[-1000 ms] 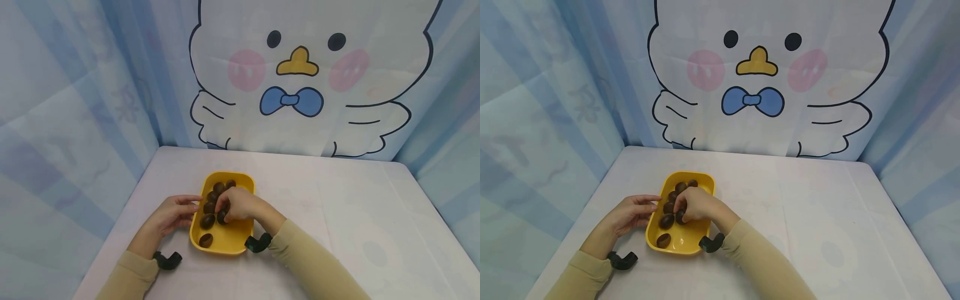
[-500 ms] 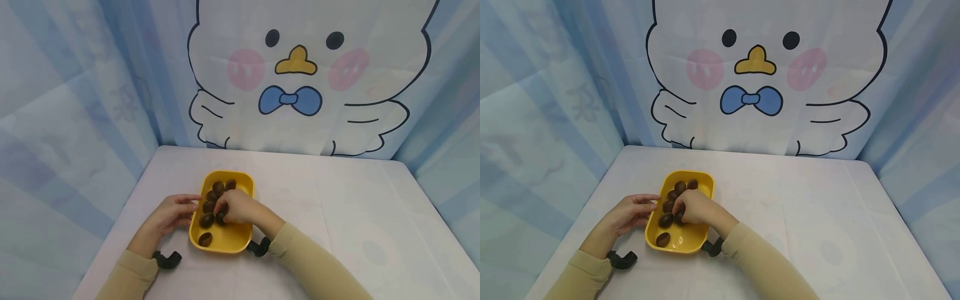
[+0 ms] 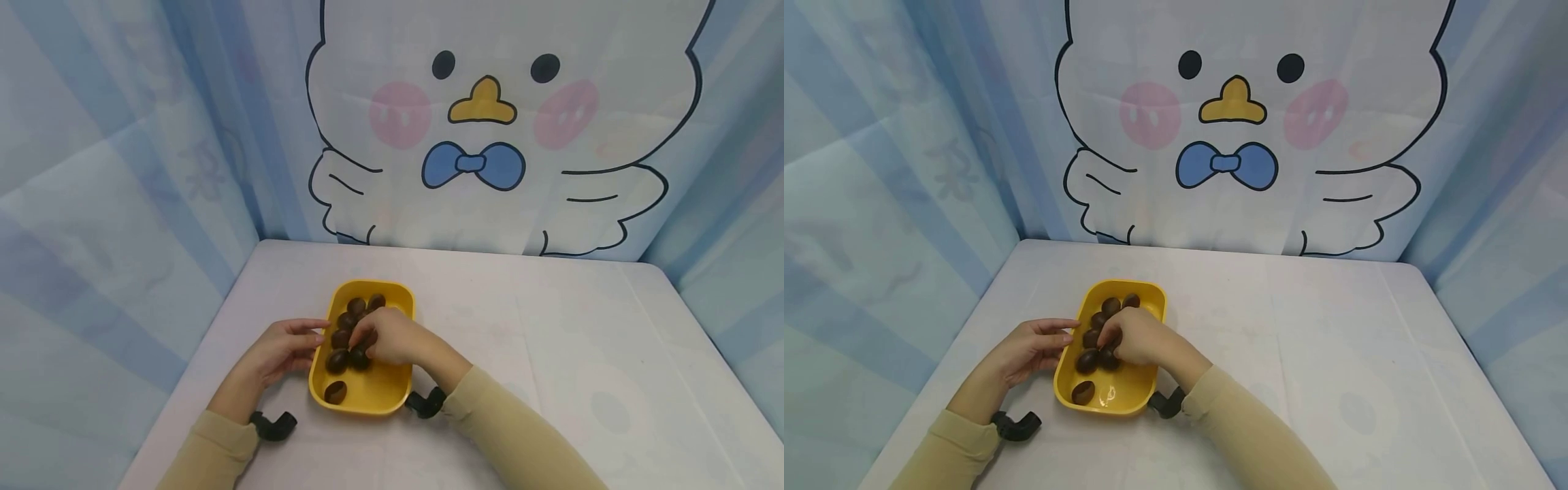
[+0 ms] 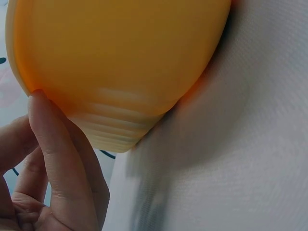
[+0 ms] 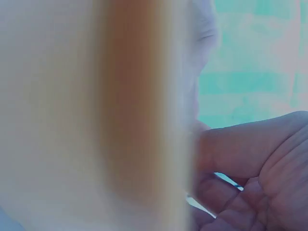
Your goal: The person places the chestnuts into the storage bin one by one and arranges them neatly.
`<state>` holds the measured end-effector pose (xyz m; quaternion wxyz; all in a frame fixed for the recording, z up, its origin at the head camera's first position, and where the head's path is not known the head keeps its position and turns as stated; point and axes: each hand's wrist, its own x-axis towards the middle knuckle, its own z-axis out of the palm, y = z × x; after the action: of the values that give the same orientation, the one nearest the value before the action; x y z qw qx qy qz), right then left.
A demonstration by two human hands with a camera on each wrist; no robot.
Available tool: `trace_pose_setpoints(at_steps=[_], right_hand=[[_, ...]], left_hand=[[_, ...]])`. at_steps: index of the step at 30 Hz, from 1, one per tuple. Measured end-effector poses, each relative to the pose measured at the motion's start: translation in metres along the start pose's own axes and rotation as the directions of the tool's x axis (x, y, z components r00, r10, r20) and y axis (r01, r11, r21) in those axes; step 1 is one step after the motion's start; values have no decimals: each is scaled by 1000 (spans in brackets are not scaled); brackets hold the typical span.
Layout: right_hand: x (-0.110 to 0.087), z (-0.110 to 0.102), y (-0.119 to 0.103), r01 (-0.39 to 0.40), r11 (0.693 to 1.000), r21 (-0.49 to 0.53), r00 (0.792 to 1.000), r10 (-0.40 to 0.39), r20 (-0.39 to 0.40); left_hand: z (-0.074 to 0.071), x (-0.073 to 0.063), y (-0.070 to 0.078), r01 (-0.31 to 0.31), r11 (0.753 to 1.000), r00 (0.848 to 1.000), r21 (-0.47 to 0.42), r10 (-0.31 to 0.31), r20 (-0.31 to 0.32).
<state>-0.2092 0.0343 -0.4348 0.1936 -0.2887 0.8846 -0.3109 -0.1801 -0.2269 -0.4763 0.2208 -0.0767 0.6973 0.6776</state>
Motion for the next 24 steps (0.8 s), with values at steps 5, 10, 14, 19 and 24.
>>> trace_pose_setpoints(at_steps=[5, 10, 14, 19, 24], right_hand=[[-4, -4, 1, -7, 999, 54, 1000, 6, 16], [-10, -9, 3, -66, 990, 122, 998, 63, 27], [-16, -13, 5, -79, 980, 182, 997, 76, 21], [-26, -22, 10, -43, 980, 194, 999, 43, 2], [-38, -29, 17, -10, 983, 185, 1000, 14, -19]], left_hand=[[0, 0, 1, 4, 1000, 1000, 0, -4, 0], [0, 0, 2, 5, 1000, 1000, 7, -5, -2], [-1, 0, 2, 4, 1000, 1000, 12, -4, -2], [-1, 0, 3, 4, 1000, 1000, 13, -4, -1], [1, 0, 5, 9, 1000, 1000, 20, -9, -11]])
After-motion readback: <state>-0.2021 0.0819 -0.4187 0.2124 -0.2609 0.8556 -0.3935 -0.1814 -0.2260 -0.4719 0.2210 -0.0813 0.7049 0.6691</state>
